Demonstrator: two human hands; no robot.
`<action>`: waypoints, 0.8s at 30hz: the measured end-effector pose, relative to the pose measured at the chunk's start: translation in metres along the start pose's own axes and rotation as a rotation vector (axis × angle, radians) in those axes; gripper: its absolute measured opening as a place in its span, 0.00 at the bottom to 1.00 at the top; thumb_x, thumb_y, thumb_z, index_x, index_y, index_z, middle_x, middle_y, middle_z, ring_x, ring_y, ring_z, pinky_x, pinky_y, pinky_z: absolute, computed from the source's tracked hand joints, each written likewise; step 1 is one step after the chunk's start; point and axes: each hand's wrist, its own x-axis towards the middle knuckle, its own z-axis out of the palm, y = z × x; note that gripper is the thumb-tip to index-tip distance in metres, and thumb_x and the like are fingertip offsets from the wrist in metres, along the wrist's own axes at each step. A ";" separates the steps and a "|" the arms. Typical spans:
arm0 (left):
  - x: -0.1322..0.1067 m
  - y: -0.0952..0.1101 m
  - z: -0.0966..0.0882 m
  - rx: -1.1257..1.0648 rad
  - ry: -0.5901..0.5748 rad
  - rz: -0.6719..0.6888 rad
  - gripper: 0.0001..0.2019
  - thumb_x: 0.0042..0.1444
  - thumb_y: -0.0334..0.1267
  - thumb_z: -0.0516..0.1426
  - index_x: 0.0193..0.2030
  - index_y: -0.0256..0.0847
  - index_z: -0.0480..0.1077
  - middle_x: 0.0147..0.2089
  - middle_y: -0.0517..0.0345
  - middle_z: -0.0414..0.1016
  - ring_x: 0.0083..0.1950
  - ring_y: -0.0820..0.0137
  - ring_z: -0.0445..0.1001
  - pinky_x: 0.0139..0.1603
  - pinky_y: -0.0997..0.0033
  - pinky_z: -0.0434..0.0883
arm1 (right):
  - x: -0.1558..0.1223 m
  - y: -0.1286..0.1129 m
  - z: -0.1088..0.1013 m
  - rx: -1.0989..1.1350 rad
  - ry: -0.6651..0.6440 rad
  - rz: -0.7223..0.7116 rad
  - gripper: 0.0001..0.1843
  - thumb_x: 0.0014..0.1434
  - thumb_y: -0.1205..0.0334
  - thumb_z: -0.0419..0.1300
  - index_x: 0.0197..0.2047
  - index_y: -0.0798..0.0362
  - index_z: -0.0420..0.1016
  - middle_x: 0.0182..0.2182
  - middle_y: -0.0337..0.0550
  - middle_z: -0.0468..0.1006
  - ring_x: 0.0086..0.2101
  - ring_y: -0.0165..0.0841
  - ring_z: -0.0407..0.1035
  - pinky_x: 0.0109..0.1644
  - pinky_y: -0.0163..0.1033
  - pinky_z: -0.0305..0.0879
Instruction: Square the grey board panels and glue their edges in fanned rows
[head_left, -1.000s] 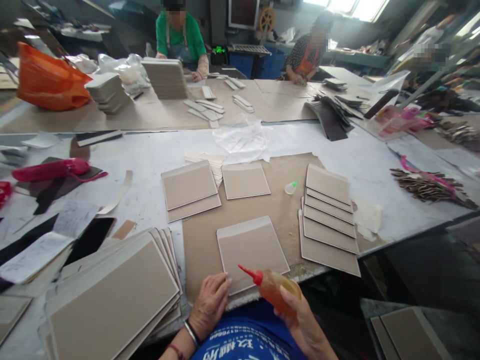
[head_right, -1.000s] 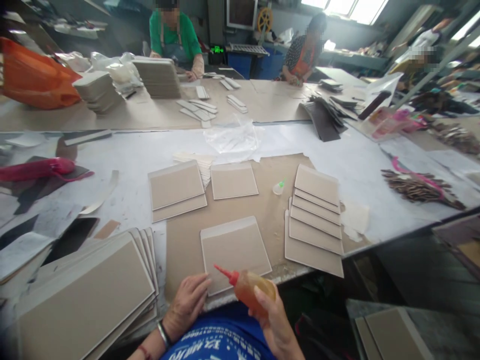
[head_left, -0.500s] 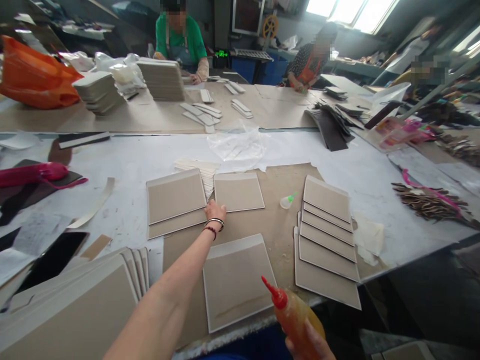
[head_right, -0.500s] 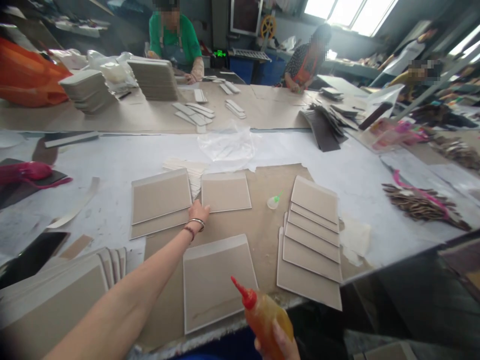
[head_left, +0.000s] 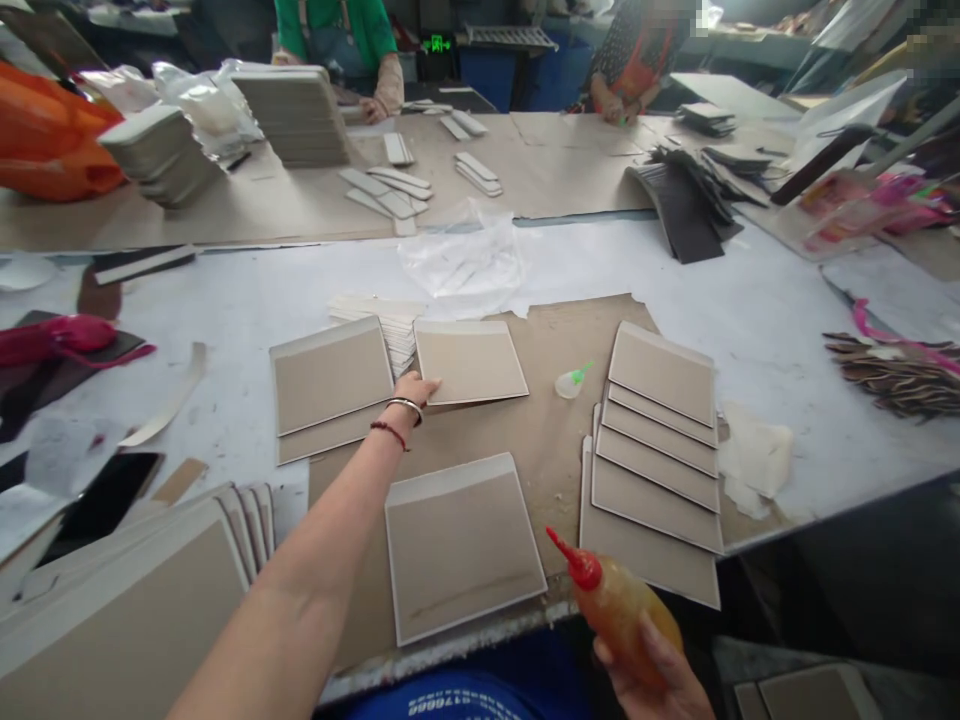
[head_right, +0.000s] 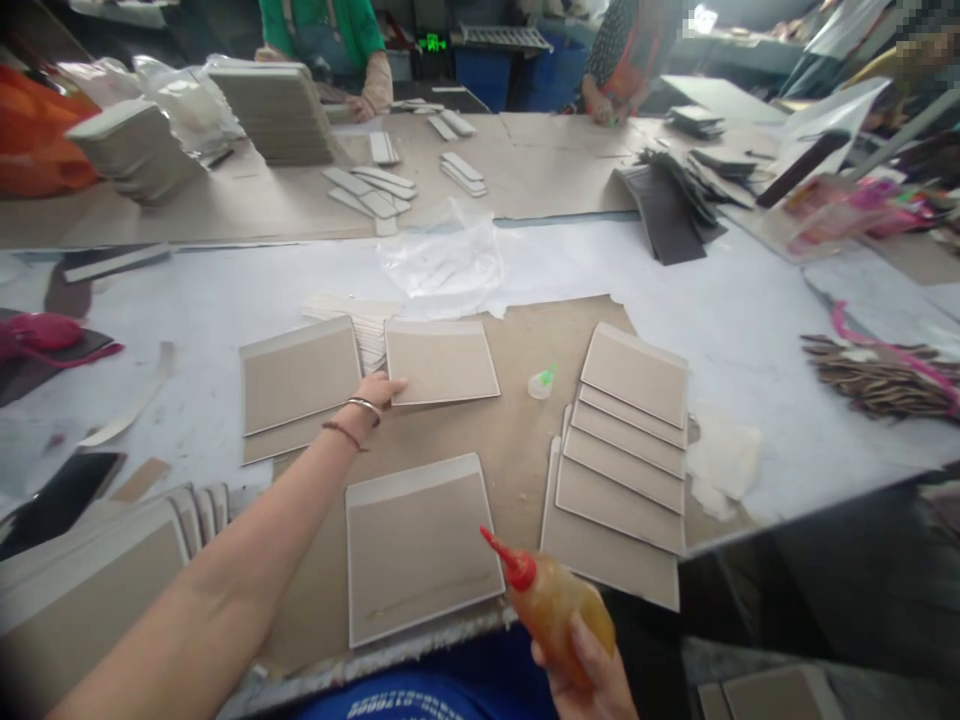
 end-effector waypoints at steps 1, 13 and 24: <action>-0.011 -0.002 -0.007 -0.083 -0.052 -0.006 0.13 0.52 0.41 0.58 0.41 0.34 0.67 0.37 0.54 0.73 0.37 0.70 0.72 0.38 0.64 0.72 | -0.003 -0.001 0.004 -0.006 0.009 -0.012 0.22 0.35 0.59 0.71 0.38 0.47 0.76 0.37 0.44 0.78 0.31 0.38 0.72 0.26 0.38 0.70; -0.170 -0.143 -0.076 -0.433 -0.220 -0.171 0.26 0.30 0.51 0.65 0.34 0.35 0.68 0.33 0.51 0.76 0.36 0.63 0.74 0.42 0.60 0.71 | -0.025 0.022 0.027 -0.104 -0.009 -0.011 0.24 0.34 0.59 0.71 0.39 0.50 0.75 0.37 0.47 0.78 0.34 0.40 0.72 0.26 0.36 0.70; -0.162 -0.160 -0.097 0.096 -0.271 -0.136 0.12 0.51 0.37 0.55 0.20 0.38 0.60 0.15 0.69 0.59 0.18 0.75 0.62 0.23 0.73 0.60 | -0.007 0.073 0.063 -0.611 -0.163 -0.214 0.26 0.41 0.57 0.69 0.41 0.49 0.63 0.32 0.36 0.73 0.30 0.33 0.68 0.28 0.35 0.67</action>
